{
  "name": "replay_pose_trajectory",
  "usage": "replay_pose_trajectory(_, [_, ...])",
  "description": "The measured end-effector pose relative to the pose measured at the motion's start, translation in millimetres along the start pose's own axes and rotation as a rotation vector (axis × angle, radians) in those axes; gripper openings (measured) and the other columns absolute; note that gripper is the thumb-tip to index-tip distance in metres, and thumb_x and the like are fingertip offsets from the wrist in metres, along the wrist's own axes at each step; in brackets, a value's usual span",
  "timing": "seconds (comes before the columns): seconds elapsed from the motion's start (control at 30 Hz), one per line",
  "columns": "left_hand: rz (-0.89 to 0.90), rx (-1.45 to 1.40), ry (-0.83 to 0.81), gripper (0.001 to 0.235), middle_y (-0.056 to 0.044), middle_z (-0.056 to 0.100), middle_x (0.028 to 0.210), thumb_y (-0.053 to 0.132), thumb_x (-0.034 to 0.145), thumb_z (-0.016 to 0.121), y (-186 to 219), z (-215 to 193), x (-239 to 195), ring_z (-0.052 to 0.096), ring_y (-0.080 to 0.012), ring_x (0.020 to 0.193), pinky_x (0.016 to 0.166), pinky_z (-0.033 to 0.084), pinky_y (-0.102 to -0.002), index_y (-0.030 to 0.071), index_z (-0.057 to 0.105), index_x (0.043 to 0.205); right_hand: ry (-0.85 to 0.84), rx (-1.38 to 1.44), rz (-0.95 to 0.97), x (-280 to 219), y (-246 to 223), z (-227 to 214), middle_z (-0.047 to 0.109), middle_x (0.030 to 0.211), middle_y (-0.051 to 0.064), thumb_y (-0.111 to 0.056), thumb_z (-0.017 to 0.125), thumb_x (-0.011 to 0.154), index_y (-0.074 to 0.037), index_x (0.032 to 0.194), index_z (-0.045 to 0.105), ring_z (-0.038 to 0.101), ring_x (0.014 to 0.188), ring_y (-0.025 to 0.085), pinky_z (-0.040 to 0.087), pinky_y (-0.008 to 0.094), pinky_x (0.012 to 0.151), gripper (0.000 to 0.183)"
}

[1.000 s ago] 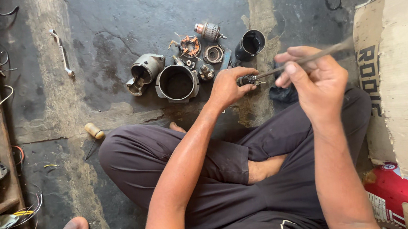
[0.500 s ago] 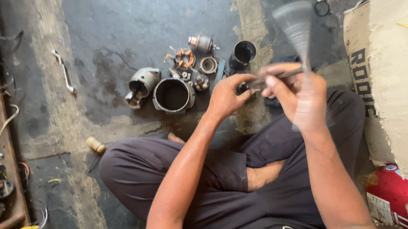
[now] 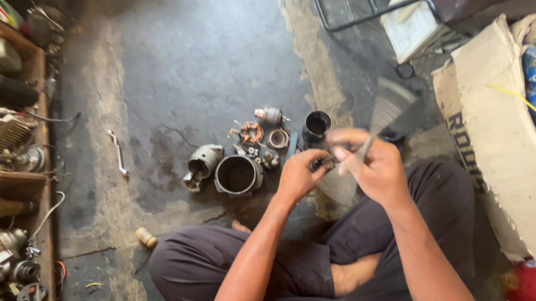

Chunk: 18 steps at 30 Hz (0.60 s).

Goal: The person sits on the floor and uses a small brush to apply a dark liquid to a cylindrical metal component. They then wipe the component with a dark cloth and use a metal rod to adjust or clean internal parts of the assembly.

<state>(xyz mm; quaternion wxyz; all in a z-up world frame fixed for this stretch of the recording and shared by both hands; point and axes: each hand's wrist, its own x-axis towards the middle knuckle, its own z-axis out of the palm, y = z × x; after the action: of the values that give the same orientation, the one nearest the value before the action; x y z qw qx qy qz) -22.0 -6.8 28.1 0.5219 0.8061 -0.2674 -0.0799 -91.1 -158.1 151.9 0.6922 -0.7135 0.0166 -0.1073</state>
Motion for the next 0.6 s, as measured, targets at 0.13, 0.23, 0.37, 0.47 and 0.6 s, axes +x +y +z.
replay_pose_trajectory(0.13, [-0.008, 0.033, 0.01, 0.028, -0.011, 0.076, 0.105, 0.018, 0.081, 0.078, 3, -2, 0, 0.071, -0.0335, 0.097, 0.083, 0.055, -0.042, 0.011, 0.074, 0.108, 0.036, 0.033, -0.001, -9, -1, -4, 0.073, 0.114, 0.008, -0.005, 0.063, 0.098, 0.002, 0.127, 0.064, 0.072, 0.089, 0.009, 0.059, 0.024, 0.075, 0.03])
replay_pose_trajectory(0.23, [-0.009, 0.002, 0.019, 0.029, -0.011, 0.075, 0.105, 0.018, 0.08, 0.078, 8, -4, 0, 0.071, -0.0333, 0.098, 0.083, 0.055, -0.041, 0.012, 0.074, 0.108, 0.162, -0.128, -0.057, -10, 4, -2, 0.076, 0.105, 0.012, 0.001, 0.068, 0.098, 0.006, 0.119, 0.069, 0.071, 0.083, 0.011, 0.058, 0.026, 0.072, 0.022])
replay_pose_trajectory(0.37, [-0.046, -0.001, -0.014, 0.028, -0.011, 0.076, 0.105, 0.018, 0.081, 0.077, 13, -6, 0, 0.071, -0.0335, 0.096, 0.082, 0.055, -0.042, 0.013, 0.075, 0.108, 0.193, -0.218, -0.103, -2, 8, -1, 0.073, 0.095, 0.013, 0.004, 0.078, 0.093, 0.007, 0.115, 0.066, 0.068, 0.08, 0.012, 0.057, 0.026, 0.07, 0.026])
replay_pose_trajectory(0.47, [-0.07, -0.003, -0.014, 0.028, -0.011, 0.075, 0.104, 0.018, 0.081, 0.076, 13, -6, 0, 0.071, -0.0334, 0.095, 0.082, 0.055, -0.042, 0.014, 0.075, 0.109, 0.113, -0.1, -0.031, 2, 6, -1, 0.074, 0.103, 0.01, 0.004, 0.07, 0.09, 0.003, 0.126, 0.062, 0.07, 0.079, 0.01, 0.059, 0.025, 0.07, 0.036])
replay_pose_trajectory(0.6, [-0.041, 0.031, -0.003, 0.029, -0.012, 0.076, 0.103, 0.018, 0.079, 0.078, 13, -7, 3, 0.07, -0.0341, 0.096, 0.082, 0.055, -0.043, 0.012, 0.075, 0.108, 0.078, -0.023, -0.026, -3, 5, 1, 0.075, 0.111, 0.01, 0.002, 0.062, 0.097, 0.003, 0.124, 0.065, 0.073, 0.086, 0.01, 0.06, 0.024, 0.073, 0.027])
